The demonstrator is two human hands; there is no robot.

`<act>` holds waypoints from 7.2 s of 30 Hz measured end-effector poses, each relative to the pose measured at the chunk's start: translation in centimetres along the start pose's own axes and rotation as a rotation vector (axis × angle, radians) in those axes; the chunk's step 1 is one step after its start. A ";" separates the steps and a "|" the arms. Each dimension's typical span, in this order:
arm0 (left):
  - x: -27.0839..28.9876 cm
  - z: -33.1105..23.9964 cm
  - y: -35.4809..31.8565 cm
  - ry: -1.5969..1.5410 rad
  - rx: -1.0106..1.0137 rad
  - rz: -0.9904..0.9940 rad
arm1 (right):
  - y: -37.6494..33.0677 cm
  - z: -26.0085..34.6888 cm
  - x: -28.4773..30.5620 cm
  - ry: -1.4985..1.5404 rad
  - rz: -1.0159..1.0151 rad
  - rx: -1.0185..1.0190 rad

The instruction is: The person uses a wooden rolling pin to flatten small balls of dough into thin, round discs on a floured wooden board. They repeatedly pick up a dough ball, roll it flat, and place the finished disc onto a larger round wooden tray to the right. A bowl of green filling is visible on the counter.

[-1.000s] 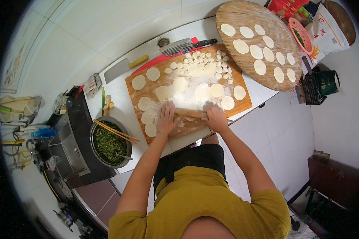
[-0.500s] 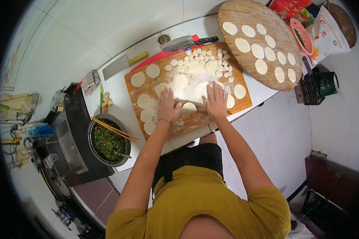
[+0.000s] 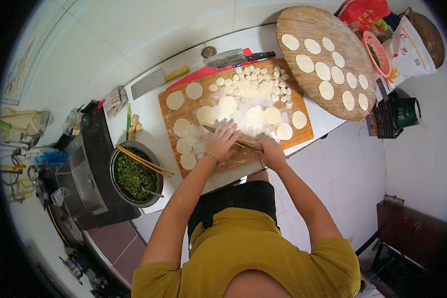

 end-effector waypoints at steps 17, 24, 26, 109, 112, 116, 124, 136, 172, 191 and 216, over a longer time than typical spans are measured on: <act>-1.3 -0.7 -0.6 -0.144 0.206 -0.196 | -3.0 -1.4 3.4 0.378 -0.086 -0.648; -3.3 -2.9 1.8 -0.144 0.581 -0.011 | -4.5 -0.8 2.2 0.453 -0.133 -0.719; -3.4 -2.7 2.1 -0.183 0.706 0.041 | -4.6 -0.6 2.0 0.447 -0.150 -0.723; -3.7 2.8 0.2 -0.693 0.900 -0.498 | -6.4 -0.5 2.3 0.293 -0.344 -0.575; -3.0 5.0 0.9 -0.975 1.107 -0.500 | -6.4 -0.6 2.3 0.265 -0.374 -0.534; -1.7 8.7 2.5 -0.969 1.187 -0.451 | -6.2 -0.4 2.7 0.281 -0.309 -0.588; 0.8 13.6 7.5 -0.394 0.882 -0.592 | -5.9 -0.5 2.5 0.245 -0.328 -0.561; -2.8 15.8 11.4 0.254 0.565 -0.324 | -4.9 0.9 3.6 0.270 -0.274 -0.633; -2.2 3.2 0.3 0.113 0.500 -0.174 | 5.4 0.1 -0.9 -0.426 -0.144 -0.081; -0.7 -4.3 -1.6 -0.477 0.882 -0.447 | -1.6 0.9 0.5 0.464 -0.070 -0.379; -0.1 -3.5 -4.8 -0.055 0.326 -0.391 | -3.5 -0.9 3.4 -0.053 0.105 -0.178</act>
Point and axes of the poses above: each hand's wrist, its own y-axis towards the middle knuckle, its own x-axis out of the back of the hand, z = x × y, the point moved 1 cm from there along y, towards the middle knuckle, and after that the axes turned 12 degrees about -z, right-handed, at the moved point
